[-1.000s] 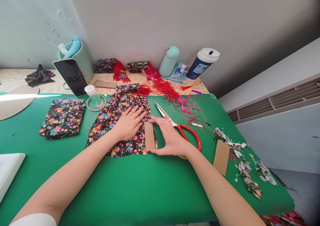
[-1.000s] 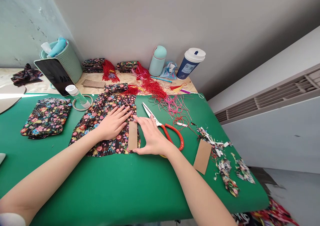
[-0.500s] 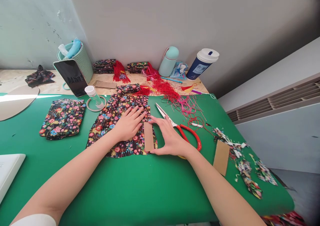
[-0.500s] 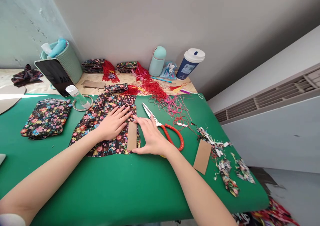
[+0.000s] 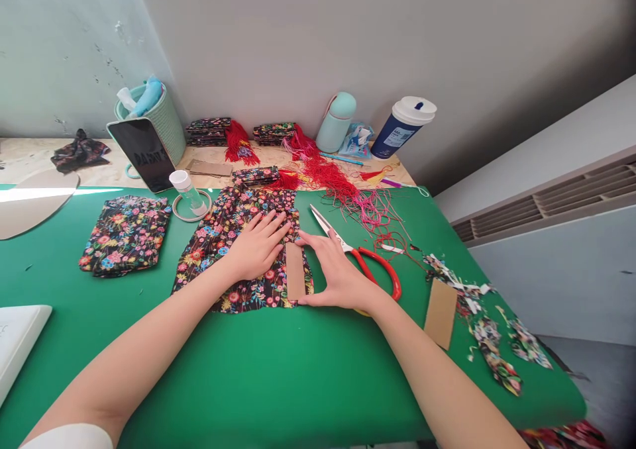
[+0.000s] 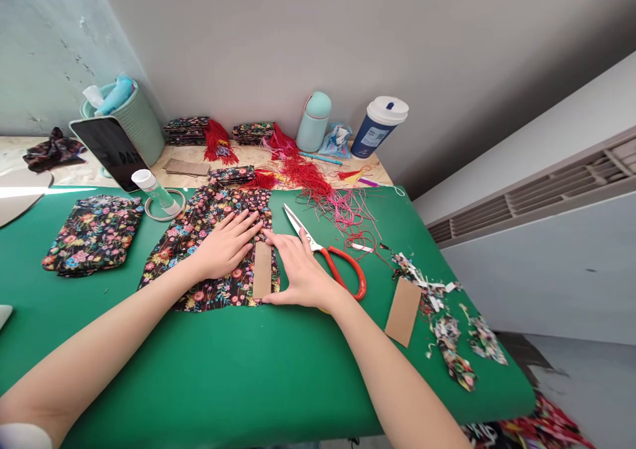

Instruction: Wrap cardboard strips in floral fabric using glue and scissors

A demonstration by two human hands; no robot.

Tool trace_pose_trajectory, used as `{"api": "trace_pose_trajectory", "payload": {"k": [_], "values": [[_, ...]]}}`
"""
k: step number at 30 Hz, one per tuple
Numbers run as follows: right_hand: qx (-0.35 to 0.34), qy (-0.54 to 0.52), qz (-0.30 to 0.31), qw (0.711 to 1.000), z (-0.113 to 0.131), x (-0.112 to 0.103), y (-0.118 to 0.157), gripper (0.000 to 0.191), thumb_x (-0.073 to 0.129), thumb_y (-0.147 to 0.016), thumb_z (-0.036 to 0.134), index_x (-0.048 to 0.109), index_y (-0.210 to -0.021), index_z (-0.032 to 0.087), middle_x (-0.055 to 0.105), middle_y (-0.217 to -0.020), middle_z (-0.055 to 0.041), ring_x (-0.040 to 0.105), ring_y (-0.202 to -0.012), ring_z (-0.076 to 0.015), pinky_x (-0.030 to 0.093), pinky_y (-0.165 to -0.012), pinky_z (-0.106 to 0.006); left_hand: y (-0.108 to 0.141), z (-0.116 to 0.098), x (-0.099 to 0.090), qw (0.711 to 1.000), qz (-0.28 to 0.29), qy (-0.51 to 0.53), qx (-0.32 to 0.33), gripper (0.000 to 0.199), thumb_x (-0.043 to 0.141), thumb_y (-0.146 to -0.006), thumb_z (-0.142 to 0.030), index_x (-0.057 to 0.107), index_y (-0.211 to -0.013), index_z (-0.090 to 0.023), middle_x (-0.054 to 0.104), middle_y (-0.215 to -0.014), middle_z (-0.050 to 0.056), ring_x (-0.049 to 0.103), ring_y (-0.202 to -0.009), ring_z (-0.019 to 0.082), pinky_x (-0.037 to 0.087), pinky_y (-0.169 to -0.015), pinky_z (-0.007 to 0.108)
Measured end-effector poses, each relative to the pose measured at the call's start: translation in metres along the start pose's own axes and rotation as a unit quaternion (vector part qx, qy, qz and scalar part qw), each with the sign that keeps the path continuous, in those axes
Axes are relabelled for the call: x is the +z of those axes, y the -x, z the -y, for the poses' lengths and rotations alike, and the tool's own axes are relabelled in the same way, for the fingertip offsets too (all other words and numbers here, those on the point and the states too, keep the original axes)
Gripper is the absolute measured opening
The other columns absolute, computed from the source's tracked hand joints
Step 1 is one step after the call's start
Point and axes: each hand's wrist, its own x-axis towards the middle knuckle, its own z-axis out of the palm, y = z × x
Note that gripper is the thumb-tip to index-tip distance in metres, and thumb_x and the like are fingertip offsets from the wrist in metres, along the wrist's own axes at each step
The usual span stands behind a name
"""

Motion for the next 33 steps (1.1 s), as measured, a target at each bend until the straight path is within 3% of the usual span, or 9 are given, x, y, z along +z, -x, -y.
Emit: {"api": "trace_pose_trajectory", "payload": {"k": [10, 13, 16, 18, 21, 27, 33], "values": [[0.001, 0.012, 0.006, 1.0, -0.001, 0.001, 0.0, 0.114, 0.075, -0.066, 0.052, -0.001, -0.147, 0.027, 0.044, -0.138, -0.0153, 0.036, -0.133, -0.0336, 0.006, -0.112, -0.065, 0.0, 0.0, -0.002, 1.0, -0.014, 0.026, -0.006, 0.049, 0.029, -0.097, -0.031, 0.036, -0.142, -0.014, 0.031, -0.152, 0.01, 0.022, -0.142, 0.025, 0.02, -0.116, 0.046], [0.005, 0.011, 0.004, 1.0, 0.0, 0.0, 0.0, 0.115, 0.075, -0.066, 0.053, -0.003, -0.148, 0.027, 0.045, -0.138, -0.0144, 0.037, -0.133, -0.0341, 0.005, -0.111, -0.067, 0.003, -0.004, -0.016, 0.996, -0.075, 0.049, 0.021, 0.041, 0.032, -0.096, -0.024, 0.049, -0.132, -0.013, 0.046, -0.143, 0.01, 0.029, -0.14, 0.023, 0.02, -0.116, 0.049], [0.01, 0.013, 0.005, 1.0, 0.001, -0.001, 0.0, 0.117, 0.075, -0.065, 0.053, -0.004, -0.148, 0.028, 0.047, -0.136, -0.0135, 0.038, -0.132, -0.0343, 0.003, -0.11, -0.068, 0.01, -0.014, -0.036, 0.984, -0.122, 0.082, 0.098, 0.031, 0.04, -0.093, -0.021, 0.062, -0.113, -0.02, 0.067, -0.119, 0.004, 0.044, -0.13, 0.022, 0.02, -0.116, 0.048], [0.014, 0.016, 0.007, 1.0, 0.001, -0.001, 0.0, 0.118, 0.076, -0.064, 0.053, -0.004, -0.148, 0.029, 0.047, -0.136, -0.0134, 0.038, -0.132, -0.0342, 0.003, -0.11, -0.069, 0.015, -0.022, -0.043, 0.979, -0.099, 0.108, 0.14, 0.028, 0.043, -0.091, -0.021, 0.064, -0.109, -0.018, 0.068, -0.114, 0.005, 0.053, -0.12, 0.02, 0.03, -0.113, 0.042], [0.019, 0.017, 0.009, 1.0, 0.0, -0.001, 0.0, 0.118, 0.076, -0.063, 0.054, -0.002, -0.148, 0.028, 0.048, -0.135, -0.0132, 0.038, -0.131, -0.0339, 0.002, -0.11, -0.068, 0.025, -0.032, -0.04, 0.978, -0.058, 0.109, 0.166, 0.029, 0.045, -0.089, -0.021, 0.064, -0.11, -0.013, 0.068, -0.112, 0.01, 0.056, -0.114, 0.023, 0.039, -0.106, 0.04], [0.017, 0.02, 0.009, 1.0, -0.001, 0.0, 0.0, 0.117, 0.074, -0.065, 0.056, -0.002, -0.148, 0.028, 0.047, -0.136, -0.0134, 0.038, -0.131, -0.0342, 0.003, -0.11, -0.068, 0.036, -0.035, -0.018, 0.981, -0.03, 0.128, 0.146, 0.035, 0.045, -0.085, -0.018, 0.061, -0.116, -0.013, 0.061, -0.123, 0.014, 0.053, -0.119, 0.025, 0.042, -0.105, 0.042], [0.023, 0.023, 0.007, 0.999, 0.0, 0.001, 0.001, 0.11, 0.073, -0.066, 0.055, 0.005, -0.148, 0.029, 0.048, -0.135, -0.0124, 0.039, -0.13, -0.0351, 0.004, -0.109, -0.07, 0.034, -0.037, -0.021, 0.98, -0.017, 0.127, 0.15, 0.037, 0.048, -0.078, -0.014, 0.062, -0.111, -0.008, 0.061, -0.124, 0.014, 0.053, -0.118, 0.026, 0.039, -0.108, 0.041]]}}
